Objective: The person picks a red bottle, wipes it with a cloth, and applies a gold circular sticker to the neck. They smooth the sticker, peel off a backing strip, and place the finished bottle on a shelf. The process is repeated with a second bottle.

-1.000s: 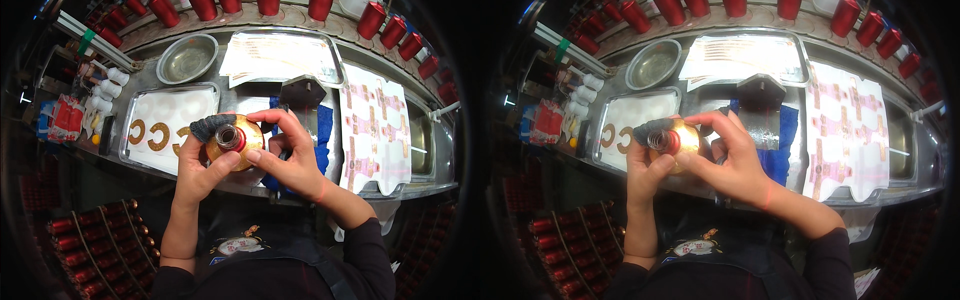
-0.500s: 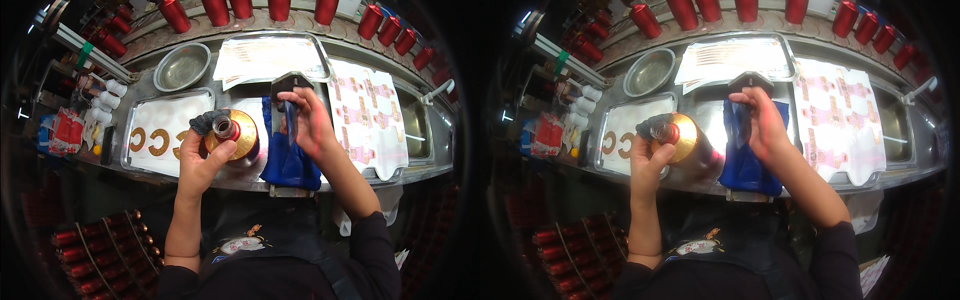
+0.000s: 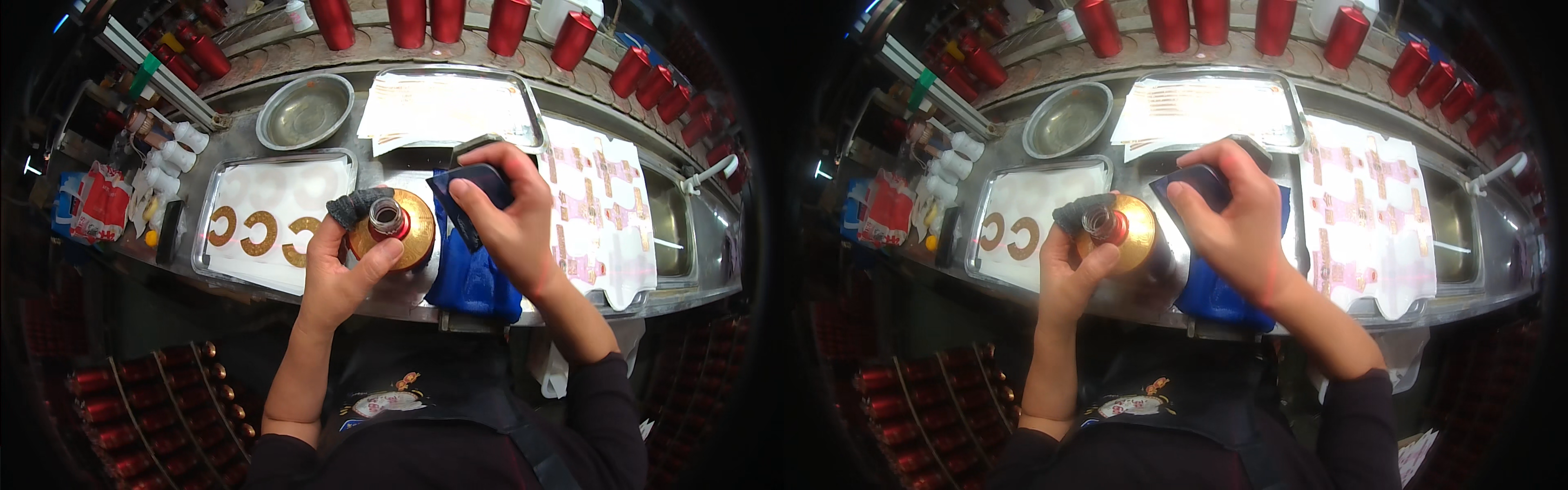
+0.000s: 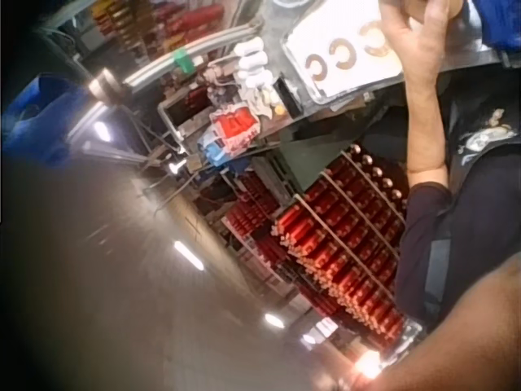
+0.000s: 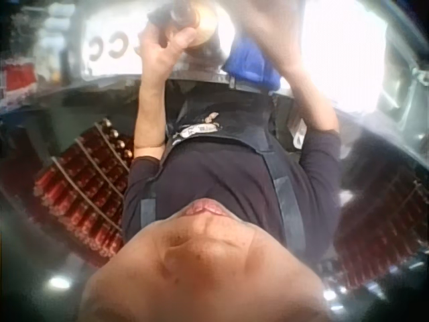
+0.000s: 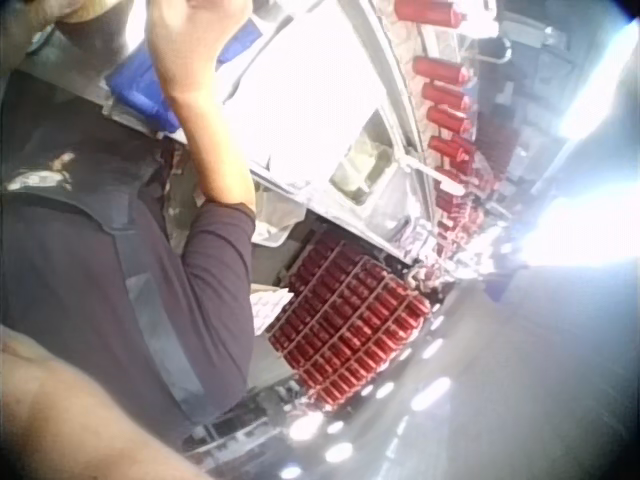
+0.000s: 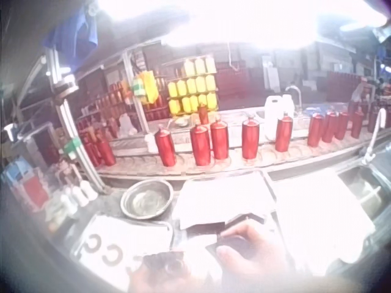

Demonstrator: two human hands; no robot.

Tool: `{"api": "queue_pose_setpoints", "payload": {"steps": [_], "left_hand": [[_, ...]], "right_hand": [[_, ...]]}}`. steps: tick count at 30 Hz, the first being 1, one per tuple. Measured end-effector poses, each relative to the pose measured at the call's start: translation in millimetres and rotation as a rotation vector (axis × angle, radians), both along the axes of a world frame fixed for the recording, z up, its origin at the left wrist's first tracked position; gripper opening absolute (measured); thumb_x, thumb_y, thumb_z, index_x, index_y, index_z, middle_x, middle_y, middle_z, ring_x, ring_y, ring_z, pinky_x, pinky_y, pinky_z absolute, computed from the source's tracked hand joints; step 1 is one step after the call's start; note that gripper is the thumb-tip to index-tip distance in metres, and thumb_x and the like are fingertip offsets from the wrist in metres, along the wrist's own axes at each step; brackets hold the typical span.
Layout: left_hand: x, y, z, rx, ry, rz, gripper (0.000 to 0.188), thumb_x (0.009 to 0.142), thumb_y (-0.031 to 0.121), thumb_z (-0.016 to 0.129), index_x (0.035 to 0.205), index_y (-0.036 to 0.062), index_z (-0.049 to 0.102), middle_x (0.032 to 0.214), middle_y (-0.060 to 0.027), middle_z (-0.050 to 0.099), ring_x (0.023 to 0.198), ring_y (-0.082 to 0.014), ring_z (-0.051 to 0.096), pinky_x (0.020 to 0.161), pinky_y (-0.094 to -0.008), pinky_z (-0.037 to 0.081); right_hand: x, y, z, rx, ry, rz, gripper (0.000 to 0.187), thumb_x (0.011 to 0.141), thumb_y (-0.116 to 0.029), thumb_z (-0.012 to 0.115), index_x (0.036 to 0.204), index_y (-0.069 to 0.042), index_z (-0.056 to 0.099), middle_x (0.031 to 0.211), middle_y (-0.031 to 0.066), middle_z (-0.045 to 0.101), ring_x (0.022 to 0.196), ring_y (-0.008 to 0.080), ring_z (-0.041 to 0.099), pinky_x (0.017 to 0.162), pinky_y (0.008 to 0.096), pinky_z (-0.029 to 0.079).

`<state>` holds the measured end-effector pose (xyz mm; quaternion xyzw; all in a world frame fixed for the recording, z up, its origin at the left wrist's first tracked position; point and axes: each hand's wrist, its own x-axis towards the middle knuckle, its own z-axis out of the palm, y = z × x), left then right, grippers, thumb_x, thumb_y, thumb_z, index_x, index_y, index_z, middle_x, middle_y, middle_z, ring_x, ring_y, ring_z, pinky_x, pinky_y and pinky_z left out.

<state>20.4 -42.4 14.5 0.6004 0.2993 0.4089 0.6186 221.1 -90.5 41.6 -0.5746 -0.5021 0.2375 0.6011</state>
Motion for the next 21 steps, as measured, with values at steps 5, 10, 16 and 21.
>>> {"api": "queue_pose_setpoints", "payload": {"steps": [5, 10, 16, 21], "left_hand": [[0, -1, 0, 0.020, -0.011, -0.012, 0.050, 0.087, 0.014, 0.076, 0.132, 0.0016, 0.058, 0.119, -0.0066, 0.066, 0.111, -0.0151, 0.062, 0.100, -0.0318, 0.048], [0, 0, 0, -0.010, -0.021, -0.013, 0.048, 0.087, 0.015, 0.077, 0.130, 0.0018, 0.059, 0.118, -0.0064, 0.066, 0.110, -0.0151, 0.062, 0.099, -0.0322, 0.049], [0, -1, 1, 0.018, -0.011, -0.002, 0.046, 0.088, 0.017, 0.077, 0.128, 0.0027, 0.059, 0.115, -0.0062, 0.067, 0.108, -0.0146, 0.064, 0.097, -0.0314, 0.051], [-2, -1, 3, 0.031, 0.020, -0.011, 0.045, 0.088, 0.015, 0.075, 0.128, 0.0031, 0.059, 0.115, -0.0058, 0.066, 0.108, -0.0138, 0.063, 0.097, -0.0312, 0.050]], "right_hand": [[-7, -2, 2, -0.031, -0.110, -0.064, 0.018, 0.083, -0.007, 0.071, 0.097, 0.002, 0.064, 0.083, 0.0120, 0.065, 0.078, 0.0149, 0.063, 0.073, 0.0270, 0.051], [2, 1, -9, -0.024, -0.148, 0.170, 0.022, 0.087, -0.007, 0.071, 0.105, 0.000, 0.063, 0.091, 0.0020, 0.062, 0.086, 0.0085, 0.058, 0.077, 0.0221, 0.047], [2, -5, -18, 0.079, -0.128, 0.044, 0.020, 0.085, -0.007, 0.069, 0.103, 0.001, 0.064, 0.090, 0.0060, 0.067, 0.081, 0.0118, 0.063, 0.074, 0.0258, 0.051], [16, 5, -15, -0.333, 0.649, 0.111, 0.021, 0.086, -0.007, 0.060, 0.105, 0.001, 0.066, 0.092, 0.0038, 0.067, 0.080, 0.0089, 0.062, 0.076, 0.0223, 0.051]]}}
